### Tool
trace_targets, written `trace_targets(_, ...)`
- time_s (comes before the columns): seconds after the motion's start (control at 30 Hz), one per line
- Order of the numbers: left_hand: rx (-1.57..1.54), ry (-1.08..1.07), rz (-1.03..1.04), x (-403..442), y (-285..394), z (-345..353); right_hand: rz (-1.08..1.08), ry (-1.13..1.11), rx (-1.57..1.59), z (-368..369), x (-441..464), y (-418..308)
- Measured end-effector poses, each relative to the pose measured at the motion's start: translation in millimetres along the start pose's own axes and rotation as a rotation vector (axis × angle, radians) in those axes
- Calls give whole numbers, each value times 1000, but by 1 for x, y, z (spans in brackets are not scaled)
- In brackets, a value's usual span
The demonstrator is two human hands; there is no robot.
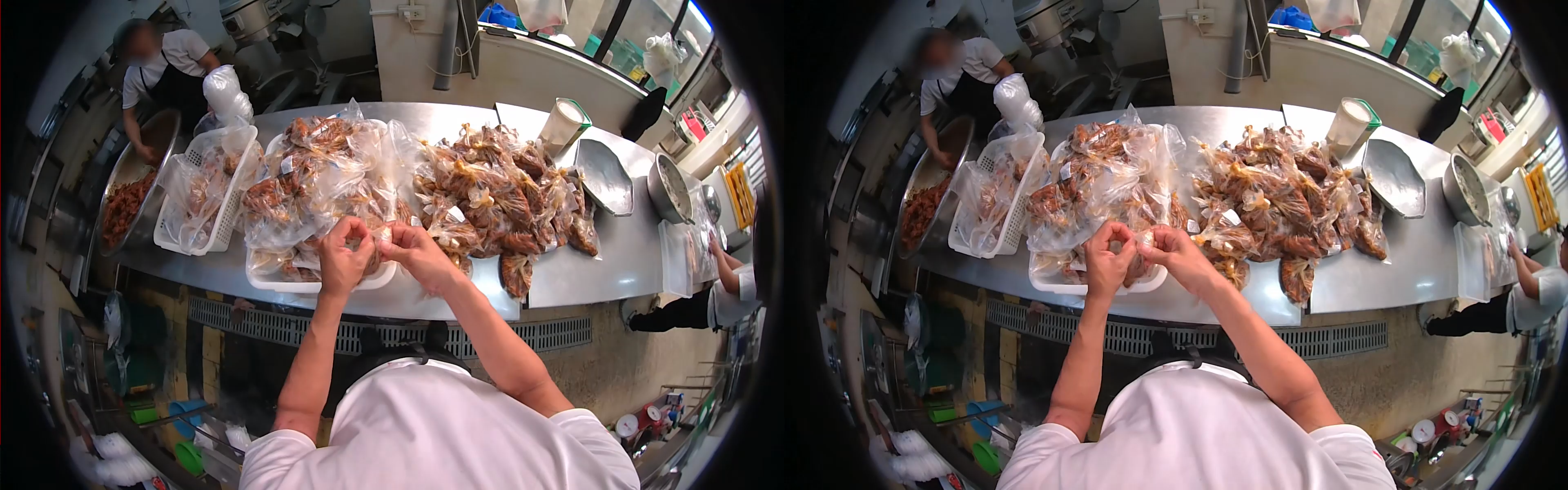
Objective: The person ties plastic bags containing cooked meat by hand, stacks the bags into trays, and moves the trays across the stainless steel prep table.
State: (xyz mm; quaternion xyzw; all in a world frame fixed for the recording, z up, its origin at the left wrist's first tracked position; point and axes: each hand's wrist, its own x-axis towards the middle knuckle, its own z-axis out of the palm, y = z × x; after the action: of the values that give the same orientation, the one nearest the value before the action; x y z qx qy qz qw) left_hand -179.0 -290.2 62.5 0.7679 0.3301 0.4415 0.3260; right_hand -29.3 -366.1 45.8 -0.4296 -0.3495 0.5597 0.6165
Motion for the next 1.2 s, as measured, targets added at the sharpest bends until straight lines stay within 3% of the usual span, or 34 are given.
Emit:
trace_targets(0.1, -112, -92, -56, -5, -3, 5, 109, -128, 111, -15, -2, -1)
trace_targets(0.17, 194, -79, 254, -6, 15, 7, 81, -49, 87, -17, -3, 5)
trace_targets(0.23, 157, -106, 214, -12, 28, 15, -1, 120, -140, -13, -11, -10)
trace_targets(0.3, -144, -116, -21, -14, 40, 22, -84, 184, -279, -10, -20, -16)
trace_targets(0.43, -155, -101, 34, -6, 33, 33, -179, 277, -356, -10, -38, -28)
trace_targets(0.5, -152, -80, 72, -5, 48, 41, -494, 327, -575, -12, -43, -26)
trace_targets(0.57, -130, -81, 367, -5, 71, 45, -514, 360, -664, -26, -41, -30)
trace_targets(0.67, -167, -104, 481, 5, 76, 39, -549, 533, -892, -52, -29, -43)
trace_targets(0.7, -187, -100, 266, 12, 51, 35, -547, 613, -942, -62, -18, -51)
trace_targets(0.73, -79, -13, 278, 31, 28, 25, -450, 680, -1013, -72, -10, -59)
trace_targets(0.77, 39, 92, 212, 50, 24, 10, -271, 635, -947, -80, -5, -67)
trace_targets(0.8, 469, 212, 331, 67, 12, -3, -257, 613, -969, -87, 1, -64)
trace_targets(0.9, 818, 206, 263, 86, -71, -25, -270, 509, -972, -77, 8, -60)
trace_targets(0.97, 471, 128, 194, 111, -116, -45, -299, 435, -945, -52, 18, -64)
trace_targets(1.03, 350, 179, 185, 126, -68, -65, -311, 195, -868, -22, 29, -73)
trace_targets(1.1, 224, 236, 172, 136, -13, -84, -404, 91, -929, 9, 43, -80)
trace_targets(1.2, 68, 250, 110, 133, 27, -93, -516, 78, -942, 58, 61, -74)
